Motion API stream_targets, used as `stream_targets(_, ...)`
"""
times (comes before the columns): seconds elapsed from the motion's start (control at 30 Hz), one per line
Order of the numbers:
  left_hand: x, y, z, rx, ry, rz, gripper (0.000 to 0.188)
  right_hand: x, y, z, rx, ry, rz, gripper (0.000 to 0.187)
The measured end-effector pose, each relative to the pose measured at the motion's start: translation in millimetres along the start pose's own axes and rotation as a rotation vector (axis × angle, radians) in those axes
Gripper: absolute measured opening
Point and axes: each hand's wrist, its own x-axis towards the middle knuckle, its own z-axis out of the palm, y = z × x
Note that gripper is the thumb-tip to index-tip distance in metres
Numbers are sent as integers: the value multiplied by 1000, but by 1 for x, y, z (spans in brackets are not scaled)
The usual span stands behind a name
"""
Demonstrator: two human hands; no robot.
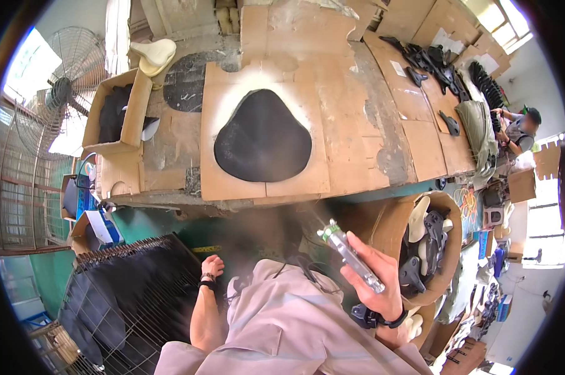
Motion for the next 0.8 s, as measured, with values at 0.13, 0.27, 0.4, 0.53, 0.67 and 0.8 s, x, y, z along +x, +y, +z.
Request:
stream_targets(0.13, 2, -33, -5, -141, -74, -79, 36, 14, 7, 2, -56, 134, -51, 59)
stream_targets(0.27, 13, -77, -8, -129, -26, -85, 34, 7, 21, -4, -74, 165, -34, 56)
stream_targets(0.4, 27, -103, -20, 153, -101, 182, 36, -10, 27, -15, -107, 172, 27, 51)
stream_targets(0.53, 36, -103, -24, -50, -158, 44, 32, -20, 25, -28, -150, 43, 139, 57)
stream_targets(0.67, -8, -29, 8, -102, -45, -132, 32, -26, 15, -22, -88, 133, 110, 57)
stream_targets(0.8, -4, -6, 11, -39, -19, -69, 35, -29, 11, -23, -78, 160, 71, 58)
